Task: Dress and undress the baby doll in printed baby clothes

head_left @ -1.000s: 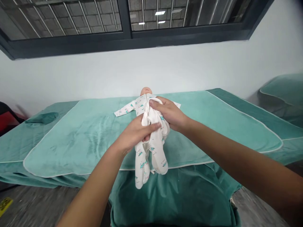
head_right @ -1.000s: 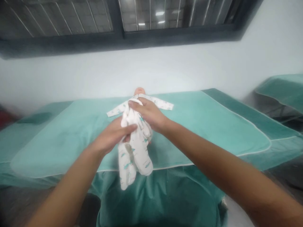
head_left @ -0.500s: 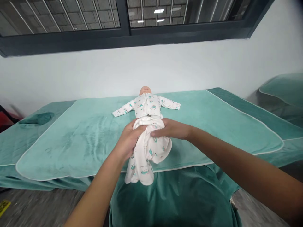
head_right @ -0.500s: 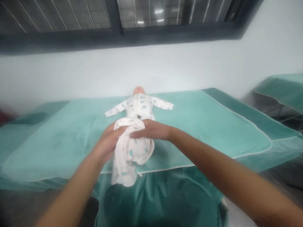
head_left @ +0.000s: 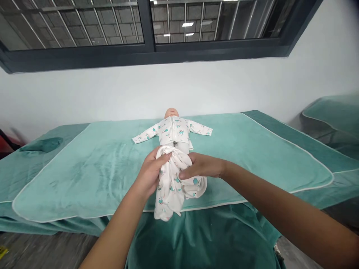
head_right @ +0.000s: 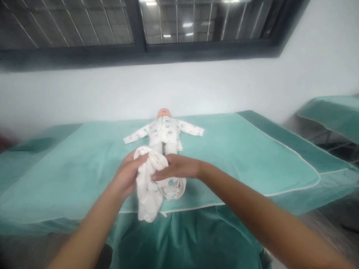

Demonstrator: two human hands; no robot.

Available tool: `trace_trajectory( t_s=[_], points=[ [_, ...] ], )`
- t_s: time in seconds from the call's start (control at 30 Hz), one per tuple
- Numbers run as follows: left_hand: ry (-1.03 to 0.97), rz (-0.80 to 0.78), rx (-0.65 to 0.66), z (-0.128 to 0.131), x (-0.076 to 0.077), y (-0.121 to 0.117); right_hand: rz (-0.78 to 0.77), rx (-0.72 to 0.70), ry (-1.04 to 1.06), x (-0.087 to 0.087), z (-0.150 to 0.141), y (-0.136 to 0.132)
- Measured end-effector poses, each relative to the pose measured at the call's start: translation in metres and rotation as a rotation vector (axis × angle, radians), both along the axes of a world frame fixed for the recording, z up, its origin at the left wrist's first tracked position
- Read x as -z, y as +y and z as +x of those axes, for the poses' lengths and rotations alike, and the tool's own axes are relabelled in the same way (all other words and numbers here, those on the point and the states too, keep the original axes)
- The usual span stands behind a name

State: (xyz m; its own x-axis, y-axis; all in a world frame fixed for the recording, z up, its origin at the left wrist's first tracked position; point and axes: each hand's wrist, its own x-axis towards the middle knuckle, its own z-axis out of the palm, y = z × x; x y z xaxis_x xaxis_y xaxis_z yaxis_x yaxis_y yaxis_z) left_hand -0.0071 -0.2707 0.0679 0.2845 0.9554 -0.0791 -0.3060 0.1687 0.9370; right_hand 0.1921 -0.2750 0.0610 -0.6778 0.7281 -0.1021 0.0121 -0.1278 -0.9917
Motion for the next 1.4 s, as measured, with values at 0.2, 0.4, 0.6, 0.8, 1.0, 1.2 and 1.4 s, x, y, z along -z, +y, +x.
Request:
trace_trajectory(
  t_s=[0.2,0.4,0.6,0.8,1.0,1.2,1.4],
  points=[
    [0.138,-0.078,0.561,-0.018,0.014,-0.007,-0.086,0.271,0.328,0.018,-0.002,-0.004],
    [0.124,-0.117,0.423,-0.022,0.039,-0.016,-0.148,0.37,0.169,0.075,-0.002,-0.035],
    [0.392,-0.011,0.282,-0.014,0.067,-0.035,-0.034,0.486,-0.121,0.125,0.004,-0.068],
    [0.755,0.257,0.144,0.01,0.054,-0.032,0.151,0.953,-0.294,0.134,-0.003,-0.056],
    [1.095,0.404,0.108,0.033,0.031,0.018,-0.043,1.031,0.051,0.123,-0.015,-0.02],
    [0.755,0.224,0.27,0.043,0.018,0.032,-0.058,0.918,0.286,0.112,-0.013,-0.007],
    [0.609,0.146,0.179,0.053,0.013,0.049,0.146,1.069,0.121,0.104,0.013,0.038]
  ],
)
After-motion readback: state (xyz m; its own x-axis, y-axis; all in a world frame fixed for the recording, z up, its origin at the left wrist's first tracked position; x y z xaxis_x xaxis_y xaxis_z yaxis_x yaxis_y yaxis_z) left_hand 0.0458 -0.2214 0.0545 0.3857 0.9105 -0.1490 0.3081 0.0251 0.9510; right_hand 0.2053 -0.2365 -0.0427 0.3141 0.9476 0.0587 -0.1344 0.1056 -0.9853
